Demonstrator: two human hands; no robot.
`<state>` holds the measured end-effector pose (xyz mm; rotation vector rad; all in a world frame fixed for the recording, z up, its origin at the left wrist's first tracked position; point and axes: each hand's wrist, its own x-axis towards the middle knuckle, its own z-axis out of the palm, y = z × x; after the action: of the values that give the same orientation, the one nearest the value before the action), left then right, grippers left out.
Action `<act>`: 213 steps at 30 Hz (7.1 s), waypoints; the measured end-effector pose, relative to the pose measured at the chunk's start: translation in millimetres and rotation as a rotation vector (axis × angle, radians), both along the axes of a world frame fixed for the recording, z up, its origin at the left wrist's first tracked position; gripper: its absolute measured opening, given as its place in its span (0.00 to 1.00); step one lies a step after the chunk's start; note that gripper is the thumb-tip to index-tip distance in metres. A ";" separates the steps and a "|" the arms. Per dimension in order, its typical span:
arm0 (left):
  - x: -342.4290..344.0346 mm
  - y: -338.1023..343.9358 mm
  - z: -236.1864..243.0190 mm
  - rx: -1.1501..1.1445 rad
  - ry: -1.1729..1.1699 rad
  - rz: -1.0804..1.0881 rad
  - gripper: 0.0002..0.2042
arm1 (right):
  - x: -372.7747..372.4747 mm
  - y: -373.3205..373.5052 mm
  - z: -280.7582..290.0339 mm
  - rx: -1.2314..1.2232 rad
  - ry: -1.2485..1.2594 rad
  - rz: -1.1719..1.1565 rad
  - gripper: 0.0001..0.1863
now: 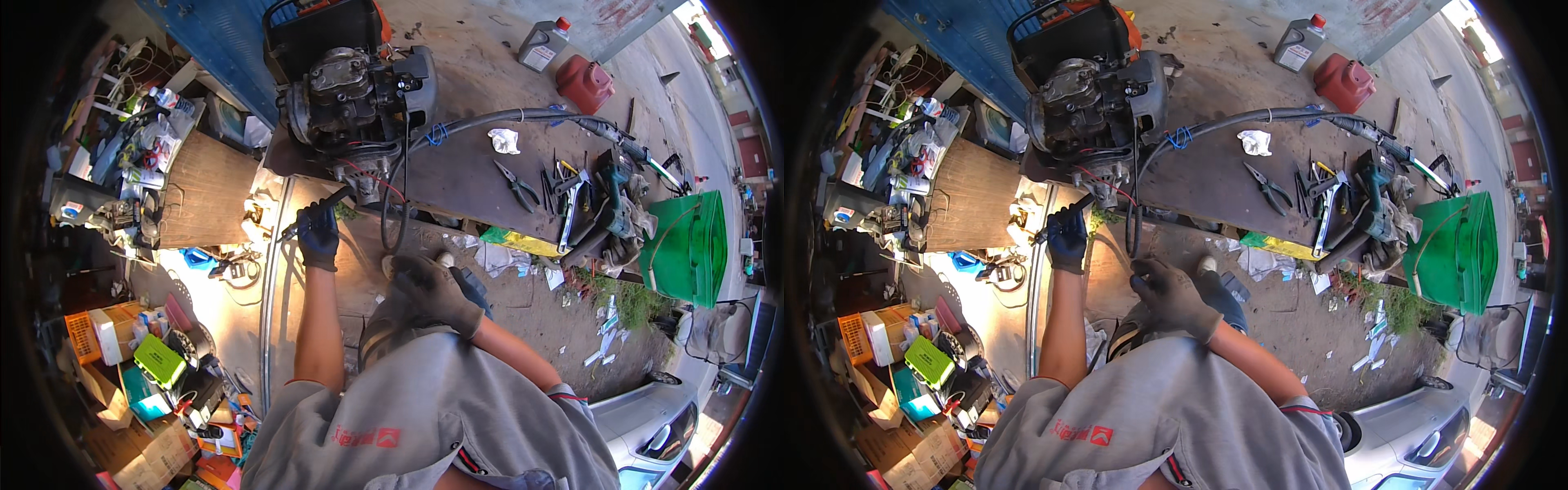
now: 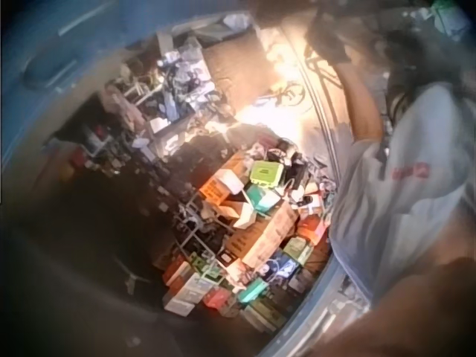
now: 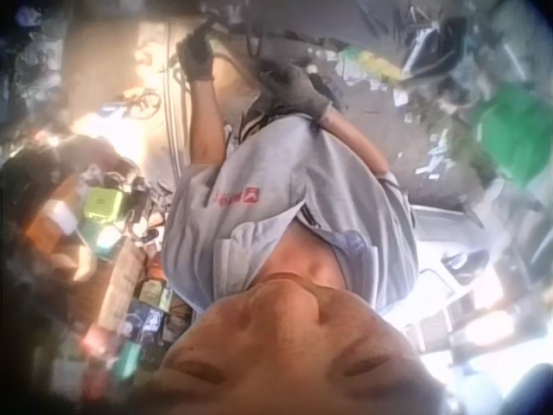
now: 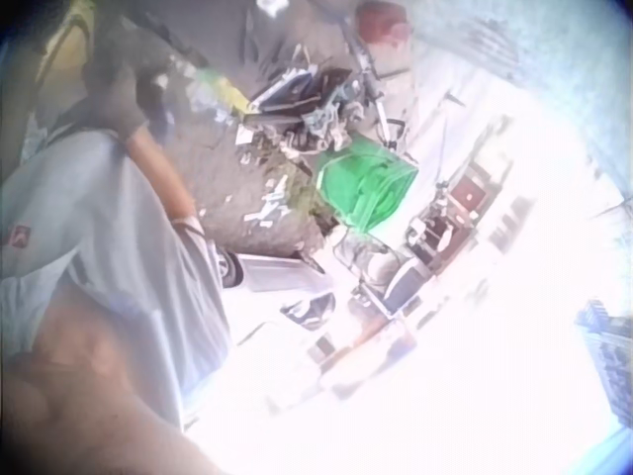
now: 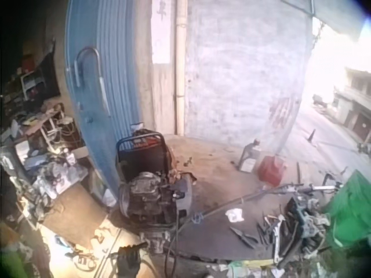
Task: The person repairs a chainsaw engine by hand and with tools. They remove the engine cover, adjust internal components, use a wrench to tighten bolts, and reattach the cover.
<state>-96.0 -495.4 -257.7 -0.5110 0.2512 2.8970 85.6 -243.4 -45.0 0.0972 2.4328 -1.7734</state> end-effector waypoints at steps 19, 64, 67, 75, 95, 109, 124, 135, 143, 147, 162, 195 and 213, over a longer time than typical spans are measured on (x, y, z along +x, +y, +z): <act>91.7 -29.5 146.7 -0.920 0.202 0.036 0.13 | -16.4 -82.9 21.4 -0.152 0.404 0.205 0.36; -66.8 -233.9 248.4 -2.092 1.408 -0.901 0.18 | -147.7 -203.5 -21.5 0.511 0.728 -0.112 0.22; -67.8 -218.1 262.7 -2.044 1.205 -1.090 0.18 | -147.4 -201.5 -20.2 0.519 0.778 -0.106 0.21; -71.4 -222.8 267.0 -0.345 -0.375 -1.371 0.19 | -153.3 -207.8 -18.8 0.491 0.638 -0.053 0.19; -125.1 31.7 405.1 -1.980 2.233 -0.247 0.35 | -102.0 -202.4 65.9 0.436 0.236 -0.111 0.17; -168.4 96.2 354.6 -2.250 2.368 -0.190 0.43 | -73.1 -216.6 59.9 0.493 0.125 -0.376 0.16; -161.0 110.3 361.4 -2.316 2.343 -0.288 0.42 | -43.7 -208.1 95.5 0.508 0.035 -0.318 0.16; -158.9 109.7 358.8 -2.265 2.366 -0.200 0.42 | 9.3 -205.5 80.9 0.591 0.028 -0.573 0.21; -158.6 110.1 358.0 -2.224 2.350 -0.208 0.41 | 25.8 -198.3 64.1 0.646 0.009 -0.726 0.19; -166.1 109.4 353.8 -2.211 2.423 -0.128 0.41 | 23.0 -197.9 59.3 0.613 0.030 -0.853 0.16; -169.3 109.8 348.4 -2.136 2.358 -0.139 0.37 | -16.3 -140.9 38.0 0.556 -0.220 -1.026 0.16; -161.3 115.4 351.1 -2.065 2.263 -0.203 0.36 | -55.9 -116.8 14.3 0.513 -0.233 -1.106 0.16; -160.8 116.3 347.6 -2.130 2.270 -0.129 0.34 | -53.7 -113.0 21.2 0.524 -0.163 -1.090 0.13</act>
<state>-256.8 -379.1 89.9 -1.8756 -2.1547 -0.2207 31.9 -356.3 -23.8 1.7991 2.8216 -1.1297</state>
